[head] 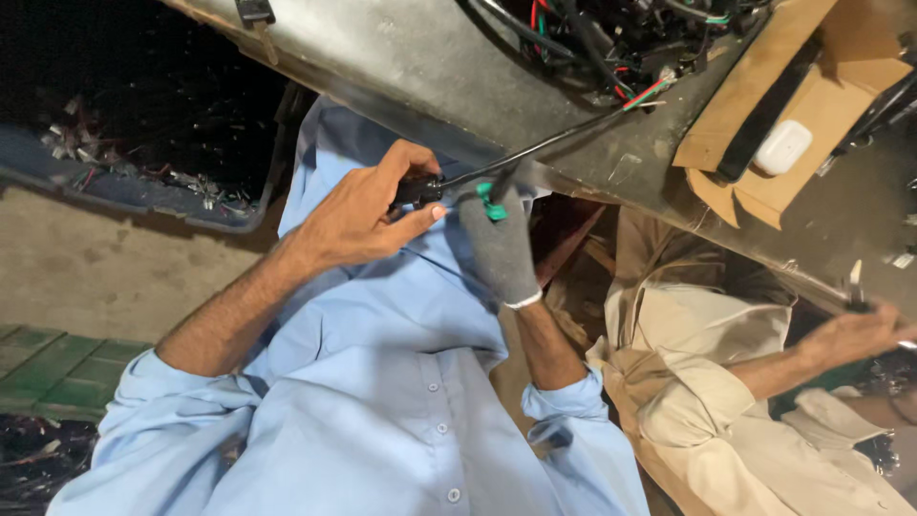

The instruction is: The person works at a bench assembling wire harnesses. They pick up a cable, strip insulation from its ends with pliers, twist the exposed wires, attach a connector housing, and place the finished harness on a pile of completed harnesses on the bench.

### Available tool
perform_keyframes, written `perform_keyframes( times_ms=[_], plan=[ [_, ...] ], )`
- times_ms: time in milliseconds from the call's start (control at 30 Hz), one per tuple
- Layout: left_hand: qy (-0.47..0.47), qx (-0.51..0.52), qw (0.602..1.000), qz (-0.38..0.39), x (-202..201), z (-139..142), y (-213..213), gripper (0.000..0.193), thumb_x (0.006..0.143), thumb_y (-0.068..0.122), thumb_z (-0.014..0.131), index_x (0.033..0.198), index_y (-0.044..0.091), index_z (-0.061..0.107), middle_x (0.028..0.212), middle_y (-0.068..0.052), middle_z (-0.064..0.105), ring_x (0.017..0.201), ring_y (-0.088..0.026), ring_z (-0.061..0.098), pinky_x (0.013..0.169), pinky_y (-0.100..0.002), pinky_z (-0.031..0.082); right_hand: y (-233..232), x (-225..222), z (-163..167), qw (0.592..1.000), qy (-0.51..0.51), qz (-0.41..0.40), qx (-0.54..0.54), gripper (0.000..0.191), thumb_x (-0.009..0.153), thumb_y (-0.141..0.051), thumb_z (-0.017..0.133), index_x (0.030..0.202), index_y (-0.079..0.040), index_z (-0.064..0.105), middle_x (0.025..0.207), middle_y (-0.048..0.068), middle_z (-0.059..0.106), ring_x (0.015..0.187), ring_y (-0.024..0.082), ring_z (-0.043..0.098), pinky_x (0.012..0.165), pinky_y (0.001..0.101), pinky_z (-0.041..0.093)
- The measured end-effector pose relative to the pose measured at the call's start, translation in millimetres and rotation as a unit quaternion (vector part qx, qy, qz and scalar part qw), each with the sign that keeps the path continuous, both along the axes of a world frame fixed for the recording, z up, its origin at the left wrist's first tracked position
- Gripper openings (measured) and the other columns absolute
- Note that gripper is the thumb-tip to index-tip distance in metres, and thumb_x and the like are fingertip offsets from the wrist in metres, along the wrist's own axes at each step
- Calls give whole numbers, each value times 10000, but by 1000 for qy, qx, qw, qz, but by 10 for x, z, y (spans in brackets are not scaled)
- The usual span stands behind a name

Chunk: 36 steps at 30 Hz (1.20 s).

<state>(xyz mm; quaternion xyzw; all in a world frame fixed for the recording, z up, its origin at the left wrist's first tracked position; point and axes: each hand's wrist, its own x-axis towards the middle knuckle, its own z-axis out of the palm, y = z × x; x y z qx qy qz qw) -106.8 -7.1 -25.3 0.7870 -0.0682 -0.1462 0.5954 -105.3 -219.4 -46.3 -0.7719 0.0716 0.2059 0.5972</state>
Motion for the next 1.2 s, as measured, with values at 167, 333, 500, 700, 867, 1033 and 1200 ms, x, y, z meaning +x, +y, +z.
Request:
perform_keyframes(
  times_ms=[167, 333, 500, 700, 867, 1033, 1200],
  plan=[
    [-35, -39, 999, -6, -98, -103, -10, 417, 1022, 304, 693, 1246, 10, 498, 982, -146, 719, 832, -281, 707, 718, -370, 542, 150, -9, -155, 970, -206, 126, -37, 400, 915, -117, 747, 1247, 3, 558, 1041, 114, 665, 921, 219, 650, 803, 367, 529],
    [11, -37, 999, -26, -131, -102, 38, 401, 1023, 318, 668, 1208, 2, 503, 883, -124, 682, 756, -237, 650, 699, -354, 500, 102, 235, -90, 952, -209, 214, -59, 284, 845, -64, 778, 1086, -57, 630, 900, 86, 674, 795, 228, 660, 701, 372, 510],
    [93, -128, 987, -31, -132, -158, 16, 372, 1032, 323, 642, 1212, 19, 526, 834, -57, 621, 755, -137, 532, 685, -303, 456, 68, 329, -81, 935, -215, 237, -155, 242, 804, -78, 770, 981, -57, 606, 825, 120, 643, 729, 263, 632, 642, 394, 490],
    [37, -143, 988, 49, -183, -250, -73, 424, 1043, 332, 657, 1264, 0, 516, 975, -73, 661, 876, -142, 602, 780, -300, 499, 33, 176, 32, 957, -140, 208, -145, 228, 879, -150, 741, 1017, -50, 590, 814, 125, 656, 728, 287, 668, 649, 406, 512],
    [-76, 15, 994, 79, -175, -335, -102, 512, 1050, 389, 676, 1318, -13, 506, 1089, -179, 706, 941, -315, 731, 764, -372, 569, -1, 0, 129, 967, -38, 200, -153, 295, 942, -183, 704, 1130, -37, 528, 874, 161, 641, 792, 323, 664, 702, 415, 518],
    [-122, 121, 982, 79, -140, -400, -96, 494, 1035, 386, 693, 1337, 21, 553, 1061, -207, 701, 892, -375, 728, 715, -421, 566, 1, -63, 36, 974, -20, 163, -153, 337, 936, -218, 710, 1162, -50, 525, 917, 132, 675, 840, 288, 709, 740, 411, 536],
    [-97, 59, 989, 92, -144, -416, -86, 489, 1058, 394, 675, 1320, 10, 523, 1066, -194, 709, 922, -374, 737, 731, -402, 574, -6, -60, -43, 974, -30, 161, -159, 349, 934, -195, 710, 1188, -61, 513, 948, 148, 676, 859, 309, 709, 755, 416, 543]
  ],
)
